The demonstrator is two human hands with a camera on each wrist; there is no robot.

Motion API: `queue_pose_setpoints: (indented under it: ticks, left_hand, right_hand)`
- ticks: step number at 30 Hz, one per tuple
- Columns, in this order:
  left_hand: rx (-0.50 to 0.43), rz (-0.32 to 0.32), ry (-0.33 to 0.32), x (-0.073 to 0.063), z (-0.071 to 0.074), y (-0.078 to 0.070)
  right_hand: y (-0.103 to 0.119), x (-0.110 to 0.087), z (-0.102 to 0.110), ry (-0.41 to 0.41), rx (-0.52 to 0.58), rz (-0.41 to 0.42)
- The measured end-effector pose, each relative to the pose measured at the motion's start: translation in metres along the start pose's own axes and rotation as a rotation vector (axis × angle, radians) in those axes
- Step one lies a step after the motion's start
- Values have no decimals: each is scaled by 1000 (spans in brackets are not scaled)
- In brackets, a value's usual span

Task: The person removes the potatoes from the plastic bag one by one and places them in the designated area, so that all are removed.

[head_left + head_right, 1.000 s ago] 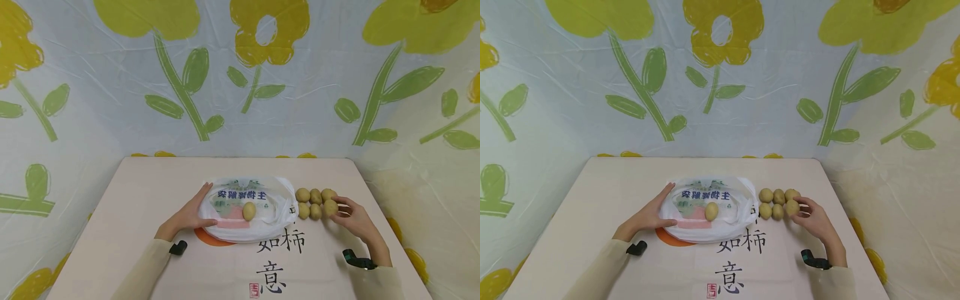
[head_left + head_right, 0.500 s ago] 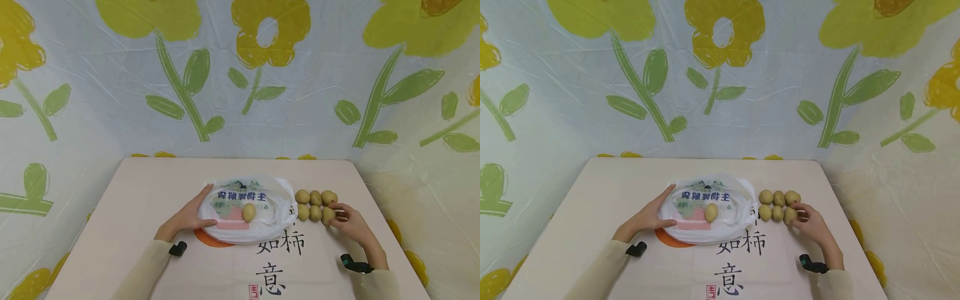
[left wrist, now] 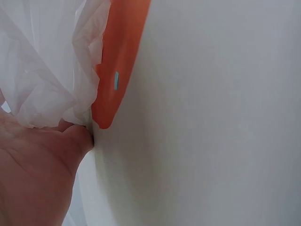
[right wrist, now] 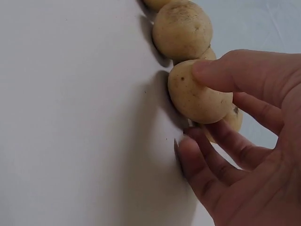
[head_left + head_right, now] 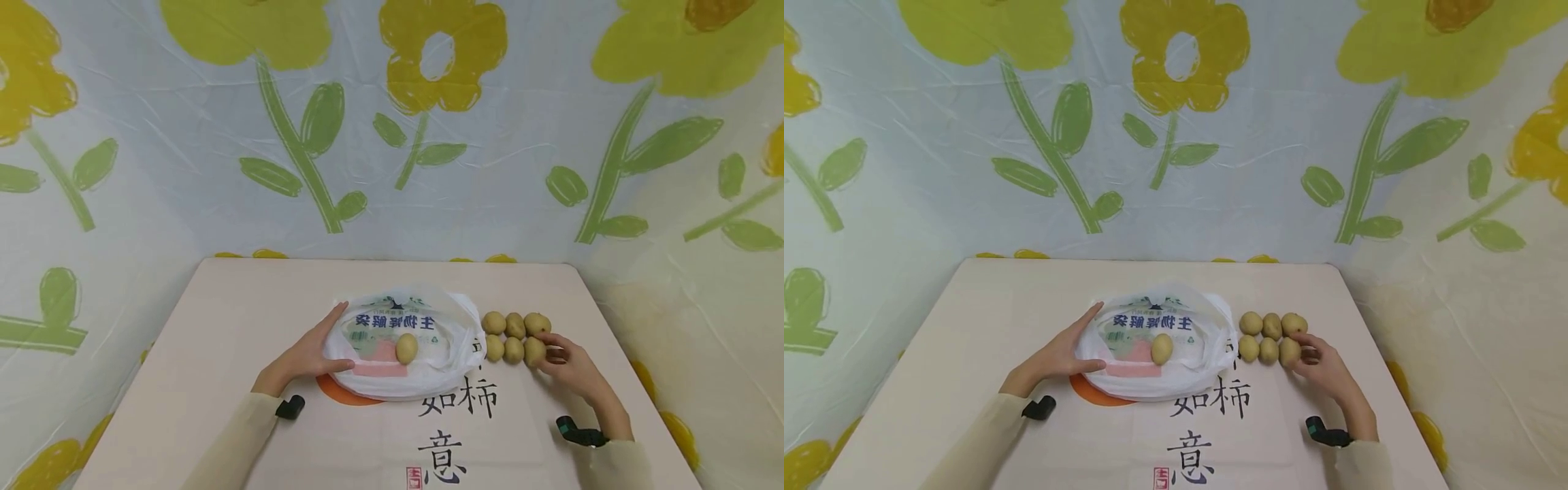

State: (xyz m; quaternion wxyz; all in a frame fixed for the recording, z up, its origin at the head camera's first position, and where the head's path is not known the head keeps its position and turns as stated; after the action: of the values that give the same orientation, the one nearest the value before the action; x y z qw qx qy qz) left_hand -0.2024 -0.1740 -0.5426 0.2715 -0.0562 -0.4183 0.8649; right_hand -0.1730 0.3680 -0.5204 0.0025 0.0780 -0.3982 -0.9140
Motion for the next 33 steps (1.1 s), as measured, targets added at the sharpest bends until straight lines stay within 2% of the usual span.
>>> queue_pose_setpoints:
  ticks: [7,13,22,33]
  left_hand:
    - [8,9,12,0,-2,2]
    - [13,5,9,0,-1,0]
    - [9,0,7,0,-1,0]
    - [0,21,-6,-2,-3,6]
  right_hand:
    - [-1,-2,-3,24,-37,7]
    - [-1,-1,-3,7,-30,21]
    - [-1,-2,0,23,-41,-2]
    - [-3,-1,1,17,6,-51]
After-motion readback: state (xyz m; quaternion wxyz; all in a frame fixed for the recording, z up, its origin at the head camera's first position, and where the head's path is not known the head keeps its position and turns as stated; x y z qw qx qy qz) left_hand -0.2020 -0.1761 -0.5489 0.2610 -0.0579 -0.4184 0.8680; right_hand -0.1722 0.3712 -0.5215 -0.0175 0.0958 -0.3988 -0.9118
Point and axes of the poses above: each hand's wrist, its own x-axis towards the middle knuckle, its own z-axis out of the back of the hand, y = z × x, the point moved 1 cm from there along x, towards the middle knuckle, and after that the axes turned 7 degrees about -z, right-handed, at the moved point
